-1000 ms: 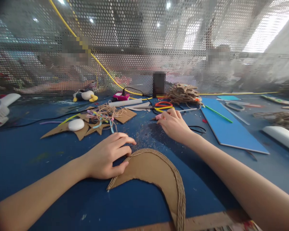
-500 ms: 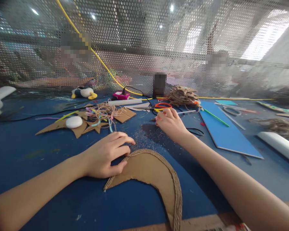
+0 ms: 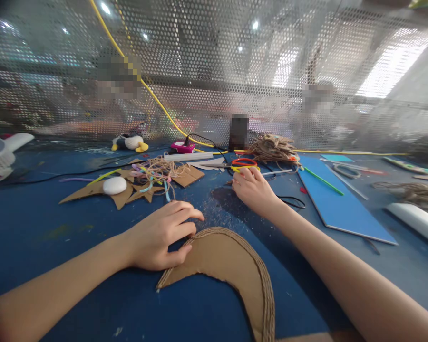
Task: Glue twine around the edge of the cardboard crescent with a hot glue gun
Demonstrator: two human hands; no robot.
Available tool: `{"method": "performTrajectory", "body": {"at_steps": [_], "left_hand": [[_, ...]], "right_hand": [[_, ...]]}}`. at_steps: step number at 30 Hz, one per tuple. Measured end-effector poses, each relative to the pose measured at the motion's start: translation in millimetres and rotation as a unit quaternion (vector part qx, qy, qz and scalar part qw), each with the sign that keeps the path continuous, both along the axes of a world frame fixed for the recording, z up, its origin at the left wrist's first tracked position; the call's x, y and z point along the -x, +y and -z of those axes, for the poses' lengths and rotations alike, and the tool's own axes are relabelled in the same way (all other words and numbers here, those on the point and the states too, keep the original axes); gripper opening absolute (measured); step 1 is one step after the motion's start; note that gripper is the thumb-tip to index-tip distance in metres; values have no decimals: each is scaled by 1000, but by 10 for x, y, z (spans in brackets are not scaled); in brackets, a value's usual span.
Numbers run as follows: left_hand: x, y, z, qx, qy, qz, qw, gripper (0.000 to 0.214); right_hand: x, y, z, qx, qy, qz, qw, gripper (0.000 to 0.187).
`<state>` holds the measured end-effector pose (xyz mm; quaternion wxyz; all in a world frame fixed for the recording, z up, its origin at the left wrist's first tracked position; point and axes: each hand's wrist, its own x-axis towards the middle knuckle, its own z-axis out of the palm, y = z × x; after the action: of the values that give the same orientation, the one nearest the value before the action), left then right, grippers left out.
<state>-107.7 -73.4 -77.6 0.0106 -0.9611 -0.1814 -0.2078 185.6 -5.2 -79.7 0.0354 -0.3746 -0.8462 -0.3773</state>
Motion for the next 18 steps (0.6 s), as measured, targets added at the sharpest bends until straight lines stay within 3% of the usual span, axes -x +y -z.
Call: {"method": "performTrajectory", "body": {"at_steps": [5, 8, 13, 18], "left_hand": [[13, 1, 6, -10, -7, 4, 1000, 8], [18, 1, 3, -13, -8, 10, 1000, 7], [22, 6, 5, -3, -10, 13, 1000, 8], [21, 5, 0, 5, -10, 17, 1000, 7]], "right_hand": [[-87, -49, -103, 22, 98, 7, 995, 26], [-182, -113, -177, 112, 168, 1, 979, 25], [-308, -140, -174, 261, 143, -47, 954, 26], [-364, -91, -137, 297, 153, -88, 939, 26]]}}
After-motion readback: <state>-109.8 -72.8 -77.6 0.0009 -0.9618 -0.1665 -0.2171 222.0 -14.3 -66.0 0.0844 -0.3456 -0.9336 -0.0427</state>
